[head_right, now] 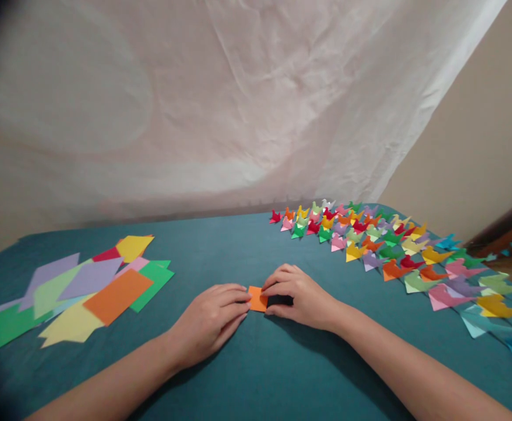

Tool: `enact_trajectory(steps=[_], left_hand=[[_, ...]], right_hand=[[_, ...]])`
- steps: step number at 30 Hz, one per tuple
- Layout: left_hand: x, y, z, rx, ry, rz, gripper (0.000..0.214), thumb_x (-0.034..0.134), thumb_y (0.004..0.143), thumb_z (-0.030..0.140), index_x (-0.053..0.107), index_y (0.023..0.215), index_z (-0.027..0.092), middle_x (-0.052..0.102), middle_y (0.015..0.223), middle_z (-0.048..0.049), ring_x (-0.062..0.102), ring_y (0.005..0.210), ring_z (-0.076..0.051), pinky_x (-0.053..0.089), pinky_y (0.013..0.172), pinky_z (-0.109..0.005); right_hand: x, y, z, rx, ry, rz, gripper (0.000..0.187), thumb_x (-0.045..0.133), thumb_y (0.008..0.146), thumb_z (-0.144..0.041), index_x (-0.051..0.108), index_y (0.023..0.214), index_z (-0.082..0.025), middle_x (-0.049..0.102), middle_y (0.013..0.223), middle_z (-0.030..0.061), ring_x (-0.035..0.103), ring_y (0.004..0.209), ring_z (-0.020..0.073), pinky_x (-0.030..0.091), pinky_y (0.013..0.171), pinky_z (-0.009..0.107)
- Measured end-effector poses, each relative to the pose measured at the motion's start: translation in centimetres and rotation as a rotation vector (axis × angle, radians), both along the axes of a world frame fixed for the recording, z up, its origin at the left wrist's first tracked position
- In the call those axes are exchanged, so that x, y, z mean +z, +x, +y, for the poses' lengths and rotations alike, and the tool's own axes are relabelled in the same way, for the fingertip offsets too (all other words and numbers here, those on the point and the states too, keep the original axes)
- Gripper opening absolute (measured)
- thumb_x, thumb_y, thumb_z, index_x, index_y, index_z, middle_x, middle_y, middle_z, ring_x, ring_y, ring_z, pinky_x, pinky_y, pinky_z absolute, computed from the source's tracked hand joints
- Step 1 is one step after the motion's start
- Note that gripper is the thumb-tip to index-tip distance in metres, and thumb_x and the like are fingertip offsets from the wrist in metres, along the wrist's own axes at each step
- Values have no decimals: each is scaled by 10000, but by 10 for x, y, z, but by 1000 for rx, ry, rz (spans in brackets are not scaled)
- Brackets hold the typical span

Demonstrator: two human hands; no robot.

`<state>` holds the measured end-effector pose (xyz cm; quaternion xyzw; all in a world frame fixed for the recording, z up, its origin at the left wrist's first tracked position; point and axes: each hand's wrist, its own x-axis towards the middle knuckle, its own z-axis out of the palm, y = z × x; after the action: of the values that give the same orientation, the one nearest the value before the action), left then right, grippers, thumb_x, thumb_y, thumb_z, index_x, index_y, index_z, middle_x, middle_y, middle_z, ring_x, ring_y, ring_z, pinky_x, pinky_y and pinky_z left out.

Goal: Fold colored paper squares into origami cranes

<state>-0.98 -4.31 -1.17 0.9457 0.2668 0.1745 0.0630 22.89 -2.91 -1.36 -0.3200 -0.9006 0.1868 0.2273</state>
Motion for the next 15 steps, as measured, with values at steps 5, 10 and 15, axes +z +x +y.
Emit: enact_trajectory(steps=[5,10,15], left_hand=[[-5,-2,2,19,-19,-4,271,419,911,209,599,1112,184,610,1176,-48,499,1148,-214,406,984,-397],[-4,-1,2,37,-29,-13,289,440,902,215,571,1156,176,614,1177,-47,501,1134,-218,406,980,-407],[3,0,1,13,-29,7,264,427,907,201,591,1113,174,627,1125,-53,507,1087,-212,410,956,-391]], right_hand=[[-2,-1,0,4,-1,44,214,666,779,-269,670,989,-226,657,974,47,549,925,182,418,851,349],[2,-2,-3,-28,-50,66,230,672,762,-214,667,992,-224,645,978,49,547,945,184,424,860,356],[1,-3,-5,-55,-88,84,222,685,749,-221,670,971,-226,628,989,49,548,951,185,424,864,361]])
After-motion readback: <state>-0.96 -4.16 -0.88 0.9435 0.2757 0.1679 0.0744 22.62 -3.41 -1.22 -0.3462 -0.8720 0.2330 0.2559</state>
